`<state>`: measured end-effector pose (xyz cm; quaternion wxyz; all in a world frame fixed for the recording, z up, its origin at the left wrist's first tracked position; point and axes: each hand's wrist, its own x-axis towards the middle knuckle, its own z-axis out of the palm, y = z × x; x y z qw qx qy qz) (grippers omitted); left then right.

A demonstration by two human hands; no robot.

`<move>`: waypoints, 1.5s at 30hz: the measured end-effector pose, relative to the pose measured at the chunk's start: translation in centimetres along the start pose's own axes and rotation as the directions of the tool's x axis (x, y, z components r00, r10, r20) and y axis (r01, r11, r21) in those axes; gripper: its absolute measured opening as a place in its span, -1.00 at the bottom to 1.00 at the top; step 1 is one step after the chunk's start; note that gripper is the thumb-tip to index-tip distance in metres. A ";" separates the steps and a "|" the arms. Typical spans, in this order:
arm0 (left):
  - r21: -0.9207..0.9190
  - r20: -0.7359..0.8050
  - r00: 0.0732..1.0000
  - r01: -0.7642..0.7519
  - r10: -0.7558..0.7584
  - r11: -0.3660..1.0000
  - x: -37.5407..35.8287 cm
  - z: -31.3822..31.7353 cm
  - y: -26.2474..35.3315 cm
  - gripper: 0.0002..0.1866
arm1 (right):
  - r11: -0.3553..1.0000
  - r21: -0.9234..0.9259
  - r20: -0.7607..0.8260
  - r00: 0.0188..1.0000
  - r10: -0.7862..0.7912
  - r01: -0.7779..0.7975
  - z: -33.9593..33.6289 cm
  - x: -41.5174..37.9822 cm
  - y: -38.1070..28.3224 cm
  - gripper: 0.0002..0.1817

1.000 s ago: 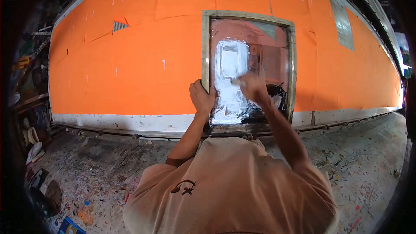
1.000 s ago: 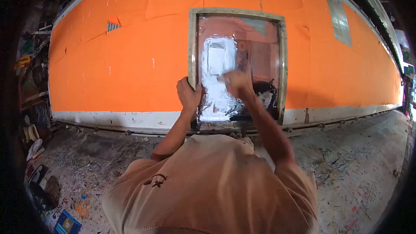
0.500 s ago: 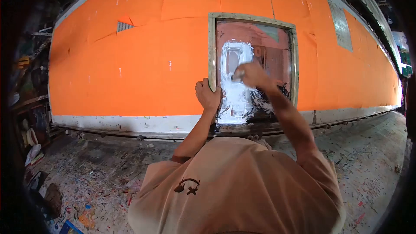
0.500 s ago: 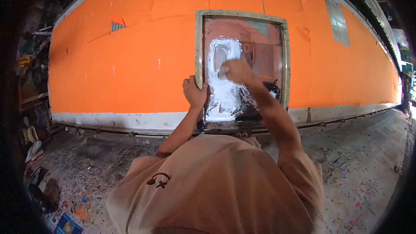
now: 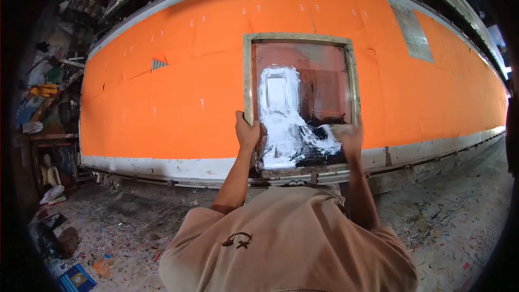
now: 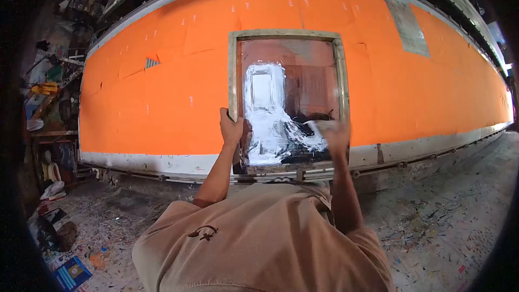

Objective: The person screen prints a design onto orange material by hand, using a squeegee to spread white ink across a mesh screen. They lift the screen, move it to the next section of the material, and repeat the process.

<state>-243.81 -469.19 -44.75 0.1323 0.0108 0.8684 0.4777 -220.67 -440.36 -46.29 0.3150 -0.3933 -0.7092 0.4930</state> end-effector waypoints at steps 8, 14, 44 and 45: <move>0.070 -0.095 0.995 -0.035 0.042 0.997 -4.6 19.2 7.0 -0.55 | 0.961 -0.202 0.090 0.974 0.209 -0.188 -20.9 17.2 4.7 -0.78; 0.155 -0.079 0.969 -0.218 0.232 0.964 -9.1 20.7 6.1 -0.48 | 0.928 -0.183 0.079 0.937 0.341 -0.323 -26.5 13.9 7.7 -0.68; 0.246 -0.040 0.998 -0.031 0.042 0.969 -9.7 19.7 8.2 -0.54 | 0.562 -0.095 0.870 0.342 -0.355 0.822 -1.5 15.0 -3.9 -0.78; 0.251 -0.040 0.998 -0.040 0.052 0.967 -9.8 19.6 8.1 -0.54 | 0.578 -0.095 0.933 0.275 -0.232 0.810 -0.9 17.4 -4.1 -0.78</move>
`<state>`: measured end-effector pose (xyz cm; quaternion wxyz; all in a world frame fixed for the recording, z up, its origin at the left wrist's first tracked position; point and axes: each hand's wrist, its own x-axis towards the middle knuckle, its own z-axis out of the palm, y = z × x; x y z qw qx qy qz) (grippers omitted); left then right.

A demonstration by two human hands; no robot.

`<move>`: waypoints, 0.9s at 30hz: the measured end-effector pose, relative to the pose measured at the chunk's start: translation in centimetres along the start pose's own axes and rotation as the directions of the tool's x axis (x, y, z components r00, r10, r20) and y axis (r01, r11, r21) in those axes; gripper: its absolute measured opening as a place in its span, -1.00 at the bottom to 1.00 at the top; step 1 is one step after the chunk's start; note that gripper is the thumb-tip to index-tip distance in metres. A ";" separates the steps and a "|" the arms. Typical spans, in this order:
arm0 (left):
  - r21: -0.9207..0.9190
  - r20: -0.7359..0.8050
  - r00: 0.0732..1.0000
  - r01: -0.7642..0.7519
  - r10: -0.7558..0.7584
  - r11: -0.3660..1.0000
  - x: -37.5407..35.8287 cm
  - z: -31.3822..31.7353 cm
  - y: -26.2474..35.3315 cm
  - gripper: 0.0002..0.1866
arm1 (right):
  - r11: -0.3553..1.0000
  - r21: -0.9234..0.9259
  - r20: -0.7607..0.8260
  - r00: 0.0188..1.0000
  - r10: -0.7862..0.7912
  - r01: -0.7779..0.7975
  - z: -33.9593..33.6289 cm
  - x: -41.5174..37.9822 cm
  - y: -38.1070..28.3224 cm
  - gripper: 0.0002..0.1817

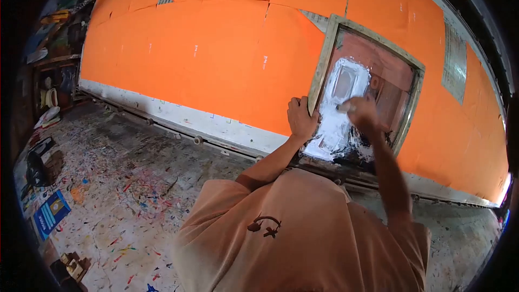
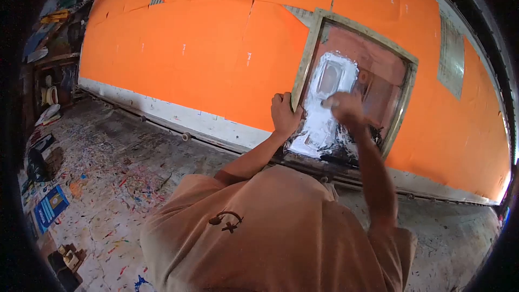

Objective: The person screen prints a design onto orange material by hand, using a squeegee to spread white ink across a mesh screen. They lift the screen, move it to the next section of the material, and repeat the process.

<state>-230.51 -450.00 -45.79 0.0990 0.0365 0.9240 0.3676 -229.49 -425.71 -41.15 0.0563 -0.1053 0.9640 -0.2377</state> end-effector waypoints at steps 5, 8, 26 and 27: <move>-0.111 0.167 0.978 0.142 -0.122 0.984 0.8 -1.0 0.4 -0.49 | 0.884 0.037 -0.249 0.853 0.459 -0.466 -0.7 5.8 0.3 -0.76; -0.147 0.139 0.963 0.250 -0.230 0.957 0.6 -1.5 2.1 -0.48 | 0.914 -0.097 -0.297 0.888 0.351 -0.393 5.0 -0.7 -2.4 -0.68; -0.170 -0.029 1.000 0.001 -0.006 0.985 -7.0 18.9 17.3 -0.51 | 0.433 0.848 -0.342 0.310 0.887 -0.304 -8.5 -41.3 25.7 -0.66; -0.177 -0.041 0.999 -0.015 0.008 0.984 -7.9 19.3 17.5 -0.53 | 0.430 0.848 -0.337 0.311 0.889 -0.310 -8.6 -42.3 26.1 -0.66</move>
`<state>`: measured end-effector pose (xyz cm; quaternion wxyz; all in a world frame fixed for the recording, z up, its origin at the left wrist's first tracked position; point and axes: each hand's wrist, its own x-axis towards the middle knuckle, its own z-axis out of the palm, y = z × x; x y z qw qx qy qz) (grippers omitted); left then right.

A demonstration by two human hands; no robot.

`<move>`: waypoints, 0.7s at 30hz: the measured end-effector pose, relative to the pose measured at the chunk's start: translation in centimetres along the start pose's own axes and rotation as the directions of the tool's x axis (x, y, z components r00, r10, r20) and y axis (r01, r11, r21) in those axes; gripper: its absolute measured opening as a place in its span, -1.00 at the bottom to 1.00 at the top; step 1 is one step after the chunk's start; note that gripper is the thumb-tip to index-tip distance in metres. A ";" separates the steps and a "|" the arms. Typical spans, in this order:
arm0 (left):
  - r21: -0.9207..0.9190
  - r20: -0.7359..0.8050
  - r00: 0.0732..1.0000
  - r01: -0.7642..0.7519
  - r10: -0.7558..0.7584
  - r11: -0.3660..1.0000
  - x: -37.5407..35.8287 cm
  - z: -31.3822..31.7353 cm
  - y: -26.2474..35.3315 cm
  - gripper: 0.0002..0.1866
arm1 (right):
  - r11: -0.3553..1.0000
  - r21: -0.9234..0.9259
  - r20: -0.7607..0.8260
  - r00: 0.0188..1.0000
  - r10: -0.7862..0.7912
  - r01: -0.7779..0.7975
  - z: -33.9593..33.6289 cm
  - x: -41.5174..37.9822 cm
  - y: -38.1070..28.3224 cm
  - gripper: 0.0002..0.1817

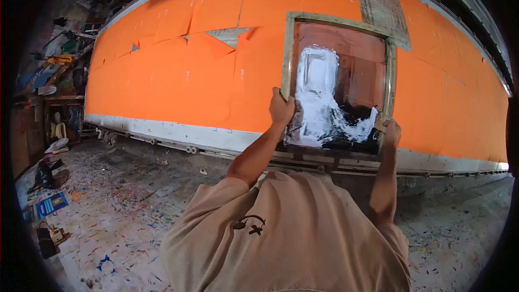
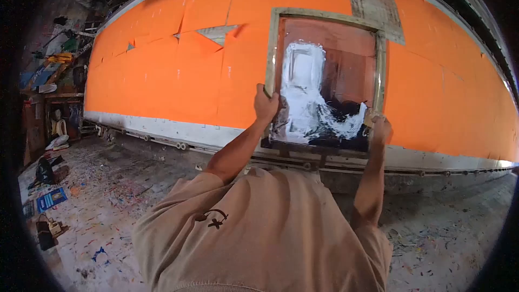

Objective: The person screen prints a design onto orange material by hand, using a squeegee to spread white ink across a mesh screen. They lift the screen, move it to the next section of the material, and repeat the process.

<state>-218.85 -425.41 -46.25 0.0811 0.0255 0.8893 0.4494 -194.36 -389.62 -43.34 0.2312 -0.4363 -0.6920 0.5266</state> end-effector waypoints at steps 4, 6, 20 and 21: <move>0.188 -0.017 0.998 -0.051 0.055 0.981 -1.9 -0.7 -0.3 -0.57 | 0.974 -0.185 0.014 0.991 0.132 -0.127 -2.6 -3.8 3.7 -0.64; 0.263 -0.020 0.998 -0.051 0.058 0.963 -1.5 -0.4 -0.9 -0.57 | 0.989 -0.147 0.101 0.994 0.039 -0.024 -2.5 -4.9 3.5 -0.62; 0.279 0.021 0.997 -0.073 0.070 0.957 -1.6 -0.6 -1.7 -0.47 | 0.488 -0.446 0.709 0.629 -0.318 0.750 15.1 -5.8 -8.1 -0.72; 0.263 0.077 0.997 -0.036 0.017 0.964 -1.7 -0.6 -1.5 -0.39 | 0.561 -0.374 0.821 0.545 -0.170 0.738 18.7 -2.4 -9.6 -0.71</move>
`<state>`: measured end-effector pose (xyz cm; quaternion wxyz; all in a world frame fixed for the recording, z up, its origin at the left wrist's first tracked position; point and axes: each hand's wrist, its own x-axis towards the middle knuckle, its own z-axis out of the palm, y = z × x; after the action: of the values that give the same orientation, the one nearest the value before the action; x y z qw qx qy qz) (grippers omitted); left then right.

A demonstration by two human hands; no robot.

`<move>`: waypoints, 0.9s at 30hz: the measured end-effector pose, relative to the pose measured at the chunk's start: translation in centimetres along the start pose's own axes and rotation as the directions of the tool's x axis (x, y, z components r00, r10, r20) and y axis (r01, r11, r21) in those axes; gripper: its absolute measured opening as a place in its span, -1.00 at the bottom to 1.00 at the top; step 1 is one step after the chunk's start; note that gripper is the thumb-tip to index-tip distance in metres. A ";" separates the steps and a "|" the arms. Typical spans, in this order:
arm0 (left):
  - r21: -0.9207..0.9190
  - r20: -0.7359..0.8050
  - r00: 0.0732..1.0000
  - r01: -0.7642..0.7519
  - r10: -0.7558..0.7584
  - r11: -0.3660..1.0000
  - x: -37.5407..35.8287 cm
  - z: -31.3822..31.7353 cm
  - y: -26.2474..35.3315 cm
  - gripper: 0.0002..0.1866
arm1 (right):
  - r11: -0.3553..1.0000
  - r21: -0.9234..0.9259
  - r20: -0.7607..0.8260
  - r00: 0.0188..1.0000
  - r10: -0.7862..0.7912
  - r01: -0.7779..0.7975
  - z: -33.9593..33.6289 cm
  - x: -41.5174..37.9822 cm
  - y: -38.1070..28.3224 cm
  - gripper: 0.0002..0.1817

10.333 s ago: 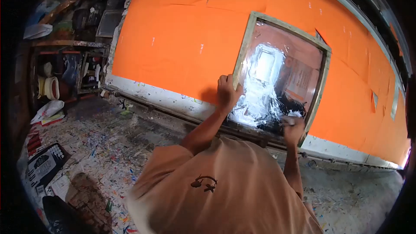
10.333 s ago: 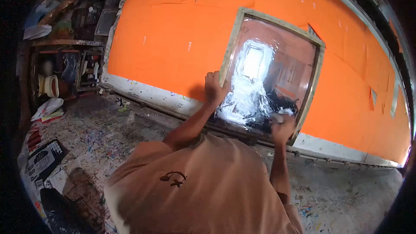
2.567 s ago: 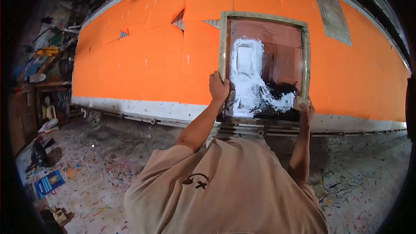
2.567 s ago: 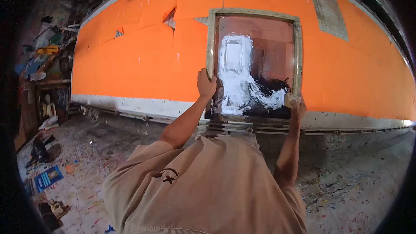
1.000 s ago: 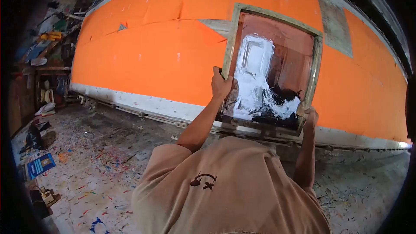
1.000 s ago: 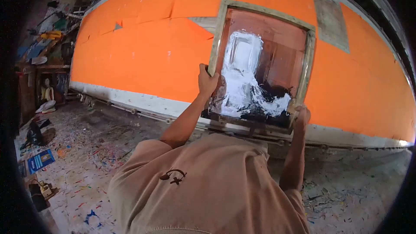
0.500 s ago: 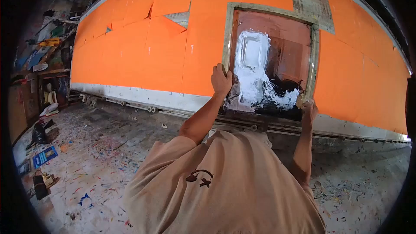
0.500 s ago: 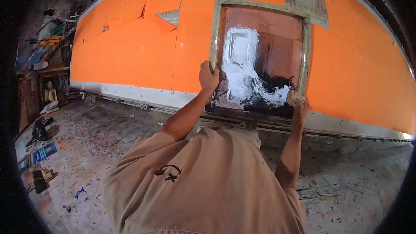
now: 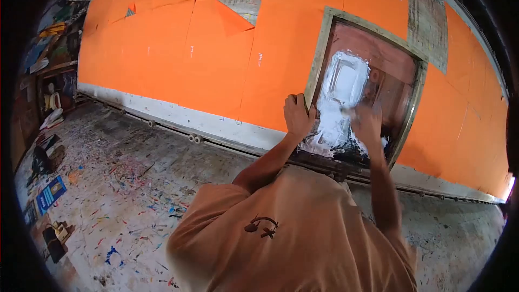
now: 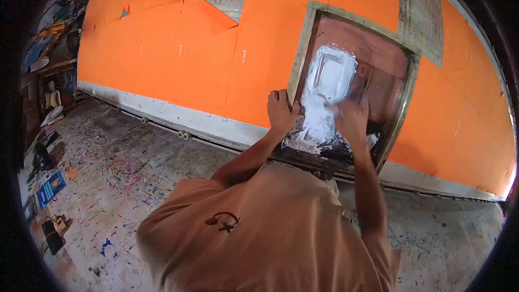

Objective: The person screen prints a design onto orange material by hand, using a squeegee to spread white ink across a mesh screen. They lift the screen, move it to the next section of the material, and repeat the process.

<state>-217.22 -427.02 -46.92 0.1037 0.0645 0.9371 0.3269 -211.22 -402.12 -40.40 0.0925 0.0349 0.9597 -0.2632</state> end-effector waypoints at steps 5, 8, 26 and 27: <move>0.000 0.000 1.000 0.002 -0.002 1.000 0.3 -0.2 0.2 -0.39 | 0.954 -0.251 -0.156 0.980 0.126 -0.163 0.3 13.4 -1.3 -0.73; -0.033 -0.036 0.999 -0.003 0.002 0.999 0.5 0.0 0.1 -0.41 | 0.969 -0.235 -0.224 0.974 0.022 -0.076 4.7 7.5 -3.0 -0.80; -0.207 0.049 0.995 0.096 -0.087 0.974 0.6 -2.3 3.2 -0.54 | 0.980 0.173 -0.540 0.823 0.176 -0.095 -1.4 -7.8 -0.6 -0.68; -0.202 0.026 0.997 0.077 -0.073 0.976 0.3 -2.4 3.9 -0.55 | 0.925 0.361 -0.599 0.730 0.330 -0.122 -2.7 -10.1 1.6 -0.68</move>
<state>-217.86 -425.40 -42.67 0.1305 0.0211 0.8998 0.4158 -201.55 -399.51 -36.90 -0.2205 0.2552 0.8691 -0.3620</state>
